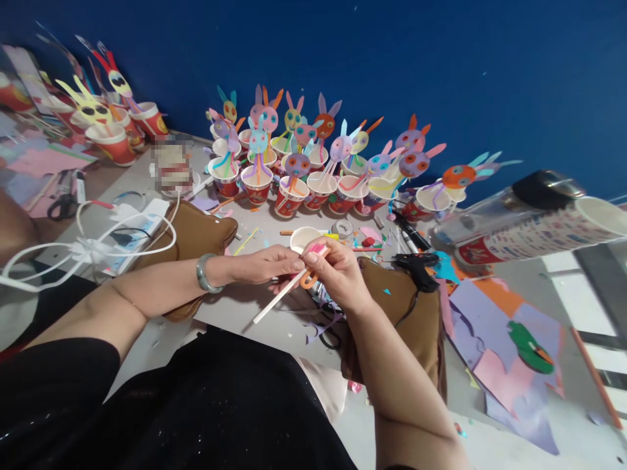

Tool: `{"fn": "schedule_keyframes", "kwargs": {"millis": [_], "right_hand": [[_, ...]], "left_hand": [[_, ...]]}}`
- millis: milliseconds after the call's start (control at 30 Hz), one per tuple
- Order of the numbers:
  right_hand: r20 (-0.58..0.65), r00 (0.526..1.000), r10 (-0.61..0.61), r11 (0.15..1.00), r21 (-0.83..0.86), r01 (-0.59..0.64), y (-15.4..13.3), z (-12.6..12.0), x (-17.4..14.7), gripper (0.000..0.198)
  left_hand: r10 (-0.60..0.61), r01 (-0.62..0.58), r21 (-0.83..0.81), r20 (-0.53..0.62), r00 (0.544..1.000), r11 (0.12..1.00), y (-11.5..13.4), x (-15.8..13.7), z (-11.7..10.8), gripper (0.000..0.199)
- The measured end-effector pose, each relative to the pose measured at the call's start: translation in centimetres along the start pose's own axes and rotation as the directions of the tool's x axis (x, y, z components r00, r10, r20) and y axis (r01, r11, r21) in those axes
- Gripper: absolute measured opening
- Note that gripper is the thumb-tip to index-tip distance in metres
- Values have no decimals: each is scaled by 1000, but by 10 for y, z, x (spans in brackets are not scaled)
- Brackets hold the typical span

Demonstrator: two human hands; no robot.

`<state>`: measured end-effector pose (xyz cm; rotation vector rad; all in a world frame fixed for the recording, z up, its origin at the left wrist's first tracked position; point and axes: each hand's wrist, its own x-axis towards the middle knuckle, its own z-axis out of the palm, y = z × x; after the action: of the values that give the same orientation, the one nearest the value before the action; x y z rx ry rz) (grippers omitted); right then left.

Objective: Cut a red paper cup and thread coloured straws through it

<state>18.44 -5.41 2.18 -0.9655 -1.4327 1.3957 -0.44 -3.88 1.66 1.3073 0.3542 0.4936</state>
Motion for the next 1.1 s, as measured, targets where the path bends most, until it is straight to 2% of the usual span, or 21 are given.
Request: {"fn": "schedule_keyframes", "kwargs": {"millis": [167,300,467,600,833,967,1100], "right_hand": [[-15,999,-42,999,-3,42,4,-1,2,38],[-17,999,-27,1000,-10,27,6,0,2,41],[-51,999,-9,1000,5,10,8,0,4,41],[-84,996,-37,999,-43,33,6,-1,5,39],[-99,975,-197,928,-340,153,-1,0,6,41],[-126,966,-225,895,-420,153,3,3,5,35],[-153,962,-224,887,-442,136,7,5,5,30]], "left_hand": [[33,-20,109,-123,992,994,1,-2,3,58],[88,-71,125,-129,988,990,0,-3,5,57],[96,-80,110,-152,984,991,-4,0,6,55],[28,-15,93,-143,989,996,-7,3,4,51],[-105,105,43,0,994,994,-8,2,4,46],[-178,178,122,-12,984,977,-10,2,6,48],[-166,174,152,-60,984,973,-13,2,11,48]]}}
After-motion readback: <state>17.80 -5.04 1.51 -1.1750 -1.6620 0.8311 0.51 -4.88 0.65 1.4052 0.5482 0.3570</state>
